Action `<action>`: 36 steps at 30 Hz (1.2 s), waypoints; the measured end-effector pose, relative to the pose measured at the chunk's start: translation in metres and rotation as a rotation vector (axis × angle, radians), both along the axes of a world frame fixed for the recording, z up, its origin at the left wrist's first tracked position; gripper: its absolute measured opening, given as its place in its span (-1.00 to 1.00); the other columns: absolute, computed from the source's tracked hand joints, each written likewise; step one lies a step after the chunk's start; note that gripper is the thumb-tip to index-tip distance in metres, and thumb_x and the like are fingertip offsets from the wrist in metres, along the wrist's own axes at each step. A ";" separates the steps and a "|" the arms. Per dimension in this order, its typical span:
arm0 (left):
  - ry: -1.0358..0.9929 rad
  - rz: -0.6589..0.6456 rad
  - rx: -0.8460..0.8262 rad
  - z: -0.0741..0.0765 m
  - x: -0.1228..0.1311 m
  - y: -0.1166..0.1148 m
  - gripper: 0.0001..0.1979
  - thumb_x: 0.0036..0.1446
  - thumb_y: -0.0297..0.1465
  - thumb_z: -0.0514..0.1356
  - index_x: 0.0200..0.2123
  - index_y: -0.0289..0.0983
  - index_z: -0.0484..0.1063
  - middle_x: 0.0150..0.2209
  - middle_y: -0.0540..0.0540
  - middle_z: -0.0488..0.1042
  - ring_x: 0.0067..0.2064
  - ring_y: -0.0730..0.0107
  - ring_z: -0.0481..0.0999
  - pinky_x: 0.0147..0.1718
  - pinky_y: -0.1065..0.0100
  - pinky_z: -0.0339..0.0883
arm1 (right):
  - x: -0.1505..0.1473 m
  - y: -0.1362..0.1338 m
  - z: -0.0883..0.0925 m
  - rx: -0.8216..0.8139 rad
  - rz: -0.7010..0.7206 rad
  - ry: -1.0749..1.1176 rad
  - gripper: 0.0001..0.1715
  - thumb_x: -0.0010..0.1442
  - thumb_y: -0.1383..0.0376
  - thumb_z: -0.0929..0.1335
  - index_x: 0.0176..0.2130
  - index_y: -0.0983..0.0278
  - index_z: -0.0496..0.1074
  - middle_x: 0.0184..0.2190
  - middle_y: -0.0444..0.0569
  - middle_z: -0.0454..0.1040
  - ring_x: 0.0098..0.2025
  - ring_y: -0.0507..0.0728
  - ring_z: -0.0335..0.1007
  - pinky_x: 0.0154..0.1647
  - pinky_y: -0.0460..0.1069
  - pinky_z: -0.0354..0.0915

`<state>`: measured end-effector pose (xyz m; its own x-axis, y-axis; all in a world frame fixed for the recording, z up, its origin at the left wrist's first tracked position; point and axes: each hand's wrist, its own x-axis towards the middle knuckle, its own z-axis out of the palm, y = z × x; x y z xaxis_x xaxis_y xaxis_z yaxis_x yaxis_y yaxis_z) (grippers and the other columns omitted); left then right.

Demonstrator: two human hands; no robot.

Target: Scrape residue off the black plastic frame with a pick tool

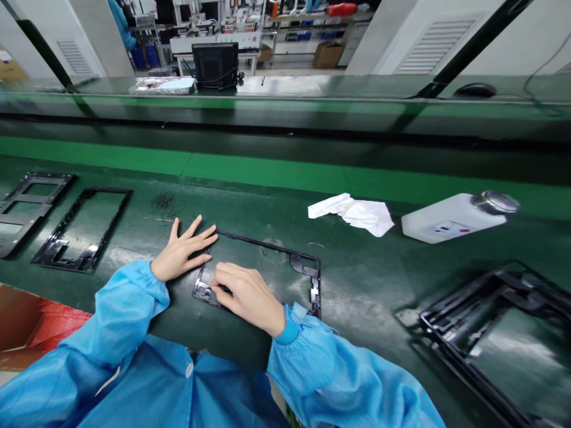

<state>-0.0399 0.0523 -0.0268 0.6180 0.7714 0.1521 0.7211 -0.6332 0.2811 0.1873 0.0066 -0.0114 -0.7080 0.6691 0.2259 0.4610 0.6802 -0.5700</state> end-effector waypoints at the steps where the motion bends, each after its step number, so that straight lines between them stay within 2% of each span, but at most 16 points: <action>1: -0.008 0.013 -0.001 0.001 0.001 0.000 -0.53 0.35 -0.19 0.03 0.29 -0.09 0.14 0.33 -0.10 0.07 0.40 0.07 -0.29 0.17 -0.32 -0.66 | 0.001 0.001 -0.001 0.030 -0.038 0.005 -0.87 0.31 0.38 0.25 -0.30 0.25 0.35 -0.33 -0.07 0.40 -0.27 0.06 0.35 -0.30 -0.10 0.21; 4: -0.089 0.041 -0.064 0.008 0.004 -0.003 -0.66 0.39 -0.21 -0.04 0.09 -0.10 0.40 0.35 -0.04 0.00 0.40 0.09 -0.32 0.23 -0.27 -0.50 | 0.003 0.003 -0.002 0.110 -0.145 0.029 -0.82 0.36 0.35 0.21 -0.26 0.26 0.37 -0.30 -0.03 0.42 -0.23 0.07 0.35 -0.27 -0.08 0.23; 6: -0.155 0.013 -0.145 0.015 0.006 -0.006 -0.62 0.41 -0.23 -0.10 -0.10 -0.13 0.52 0.35 0.02 0.01 0.41 0.14 -0.31 0.27 -0.21 -0.39 | 0.003 0.003 -0.002 0.156 -0.190 0.040 -0.80 0.38 0.34 0.20 -0.23 0.27 0.38 -0.29 -0.01 0.42 -0.21 0.08 0.35 -0.24 -0.07 0.25; 10: -0.196 -0.092 -0.233 0.024 0.010 -0.010 -0.64 0.37 -0.18 -0.01 -0.27 -0.17 0.53 0.34 0.05 0.03 0.40 0.14 -0.30 0.29 -0.16 -0.41 | 0.002 0.002 0.000 0.243 -0.214 0.009 -0.76 0.40 0.32 0.18 -0.21 0.28 0.40 -0.28 0.01 0.44 -0.20 0.10 0.35 -0.24 -0.04 0.27; 15: -0.180 -0.103 -0.205 0.030 0.007 -0.010 -0.64 0.34 -0.18 0.04 -0.38 -0.19 0.50 0.33 0.08 0.05 0.40 0.11 -0.31 0.28 -0.18 -0.43 | 0.001 0.000 0.002 0.271 -0.199 -0.014 -0.77 0.41 0.31 0.18 -0.15 0.28 0.39 -0.23 0.02 0.46 -0.18 0.11 0.37 -0.21 -0.03 0.29; 18: -0.168 -0.007 -0.117 0.031 -0.006 -0.006 -0.64 0.33 -0.20 0.03 -0.44 -0.21 0.46 0.31 0.06 0.11 0.40 0.10 -0.26 0.27 -0.21 -0.40 | 0.002 0.000 0.001 0.255 -0.241 0.003 -0.78 0.40 0.29 0.19 -0.10 0.27 0.38 -0.20 0.03 0.45 -0.16 0.11 0.38 -0.21 -0.03 0.30; 22: -0.134 0.296 0.131 0.022 -0.026 0.002 -0.63 0.32 -0.22 0.06 -0.50 -0.22 0.42 0.19 0.01 0.35 0.38 -0.02 -0.11 0.18 -0.38 -0.53 | 0.000 -0.001 -0.001 0.203 -0.195 -0.021 -0.79 0.40 0.28 0.20 -0.13 0.25 0.39 -0.20 0.00 0.44 -0.15 0.10 0.37 -0.22 -0.05 0.30; 24: -0.107 0.405 0.228 0.017 -0.030 0.004 -0.70 0.29 -0.17 0.12 -0.41 -0.18 0.48 0.18 -0.03 0.36 0.38 -0.10 -0.11 0.15 -0.43 -0.60 | -0.003 -0.003 -0.004 0.187 -0.141 -0.057 -0.80 0.40 0.29 0.20 -0.16 0.24 0.39 -0.21 -0.02 0.43 -0.16 0.09 0.35 -0.25 -0.06 0.27; 25: -0.096 0.423 0.256 0.016 -0.029 0.003 -0.75 0.26 -0.14 0.15 -0.28 -0.15 0.51 0.21 -0.05 0.31 0.38 -0.12 -0.15 0.15 -0.42 -0.60 | -0.005 -0.005 -0.005 0.186 -0.120 -0.075 -0.80 0.40 0.30 0.20 -0.18 0.24 0.39 -0.22 -0.03 0.43 -0.17 0.09 0.35 -0.27 -0.06 0.26; 27: -0.066 0.349 0.248 0.014 -0.023 0.001 -0.63 0.24 -0.09 0.16 0.03 -0.11 0.43 0.28 -0.09 0.19 0.39 -0.10 -0.24 0.18 -0.38 -0.58 | -0.008 -0.007 -0.008 0.190 -0.092 -0.101 -0.78 0.40 0.32 0.19 -0.21 0.25 0.39 -0.25 -0.04 0.43 -0.21 0.08 0.33 -0.31 -0.05 0.23; 29: -0.021 0.165 0.160 0.013 -0.016 -0.003 -0.50 0.26 -0.07 0.13 0.21 -0.08 0.27 0.29 -0.11 0.16 0.40 -0.05 -0.26 0.19 -0.36 -0.59 | -0.010 -0.008 -0.009 0.195 -0.076 -0.108 -0.76 0.41 0.33 0.18 -0.23 0.26 0.39 -0.28 -0.05 0.43 -0.24 0.08 0.31 -0.32 -0.04 0.21; 31: 0.018 0.025 0.067 0.011 -0.010 -0.005 -0.46 0.28 -0.07 0.08 0.27 -0.07 0.19 0.27 -0.12 0.21 0.39 -0.03 -0.23 0.17 -0.36 -0.64 | -0.011 -0.007 -0.009 0.202 -0.071 -0.107 -0.75 0.41 0.33 0.17 -0.23 0.26 0.39 -0.28 -0.04 0.43 -0.25 0.08 0.30 -0.33 -0.04 0.20; 32: 0.030 -0.005 0.039 0.009 -0.008 -0.005 -0.46 0.29 -0.07 0.07 0.28 -0.07 0.16 0.26 -0.12 0.23 0.39 -0.02 -0.22 0.15 -0.37 -0.66 | -0.011 -0.007 -0.009 0.207 -0.067 -0.107 -0.75 0.41 0.33 0.17 -0.22 0.27 0.39 -0.28 -0.04 0.43 -0.26 0.08 0.30 -0.33 -0.04 0.20; 36: 0.035 -0.004 0.023 0.004 -0.005 -0.004 -0.49 0.32 -0.11 0.05 0.29 -0.08 0.14 0.25 -0.14 0.24 0.39 0.02 -0.19 0.13 -0.36 -0.72 | -0.012 -0.011 -0.005 0.215 -0.011 -0.123 -0.76 0.41 0.34 0.18 -0.21 0.26 0.40 -0.30 -0.04 0.42 -0.27 0.08 0.29 -0.34 -0.03 0.18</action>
<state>-0.0450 0.0485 -0.0226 0.6261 0.7656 0.1478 0.7280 -0.6419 0.2407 0.1748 -0.0040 -0.0159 -0.7318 0.6226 0.2770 0.5258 0.7745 -0.3518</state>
